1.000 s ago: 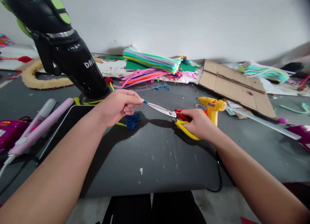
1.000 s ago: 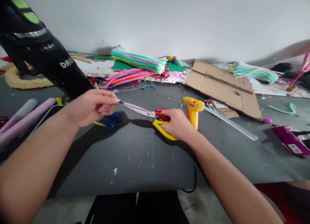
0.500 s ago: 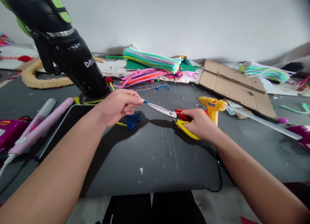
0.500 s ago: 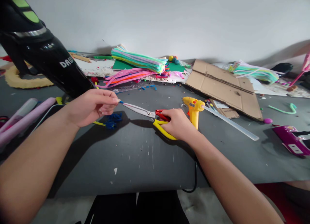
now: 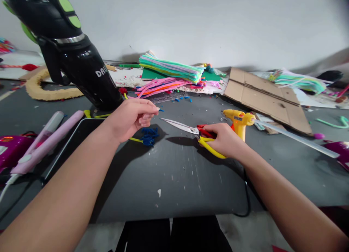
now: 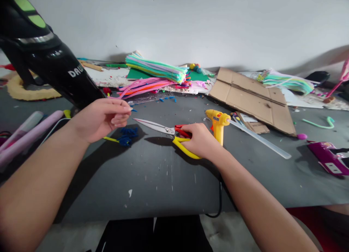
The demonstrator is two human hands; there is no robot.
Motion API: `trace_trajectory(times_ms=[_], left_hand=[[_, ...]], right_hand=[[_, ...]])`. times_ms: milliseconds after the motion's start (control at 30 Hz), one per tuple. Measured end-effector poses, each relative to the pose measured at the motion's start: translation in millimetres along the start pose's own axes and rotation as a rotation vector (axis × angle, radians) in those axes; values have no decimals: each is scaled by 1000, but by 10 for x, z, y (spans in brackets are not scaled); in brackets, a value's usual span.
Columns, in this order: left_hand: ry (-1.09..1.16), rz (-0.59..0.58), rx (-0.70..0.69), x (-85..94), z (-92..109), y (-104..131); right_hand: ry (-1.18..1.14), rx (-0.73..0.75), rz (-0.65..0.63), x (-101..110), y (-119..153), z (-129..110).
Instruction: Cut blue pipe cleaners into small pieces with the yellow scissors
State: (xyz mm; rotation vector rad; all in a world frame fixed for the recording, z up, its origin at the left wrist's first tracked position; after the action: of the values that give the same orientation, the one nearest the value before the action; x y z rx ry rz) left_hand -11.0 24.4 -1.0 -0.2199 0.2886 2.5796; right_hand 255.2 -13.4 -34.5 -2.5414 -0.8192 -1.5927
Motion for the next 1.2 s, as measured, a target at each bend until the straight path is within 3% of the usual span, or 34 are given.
trace_trajectory(times_ms=[167, 400, 500, 633, 833, 967, 1200], left_hand=[[71, 9, -20, 3, 16, 3], [67, 2, -43, 11, 11, -7], [42, -17, -45, -1, 2, -16], [4, 6, -74, -6, 5, -22], [-23, 156, -201, 46, 61, -1], [-42, 188, -228, 59, 80, 6], [-71, 182, -234, 45, 64, -5]], right_hand=[[33, -19, 135, 44, 28, -65], [291, -212, 106, 124, 96, -168], [260, -183, 126, 120, 122, -221], [130, -78, 284, 102, 136, -264], [121, -144, 105, 84, 114, -192], [73, -81, 41, 143, 156, -171], [-18, -15, 169, 127, 185, -220]])
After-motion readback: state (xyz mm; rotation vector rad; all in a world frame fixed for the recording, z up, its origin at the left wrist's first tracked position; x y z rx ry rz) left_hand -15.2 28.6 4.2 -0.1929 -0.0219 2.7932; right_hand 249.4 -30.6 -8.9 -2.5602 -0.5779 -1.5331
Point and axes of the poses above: each hand's wrist, its own y-axis away from the middle knuckle, its own x-axis out of the back of the hand, z = x × y, the point moved 3 cm from there along -y, towards the middle knuckle, and after that the axes turned 15 degrees about -z, right-handed, at the moved point
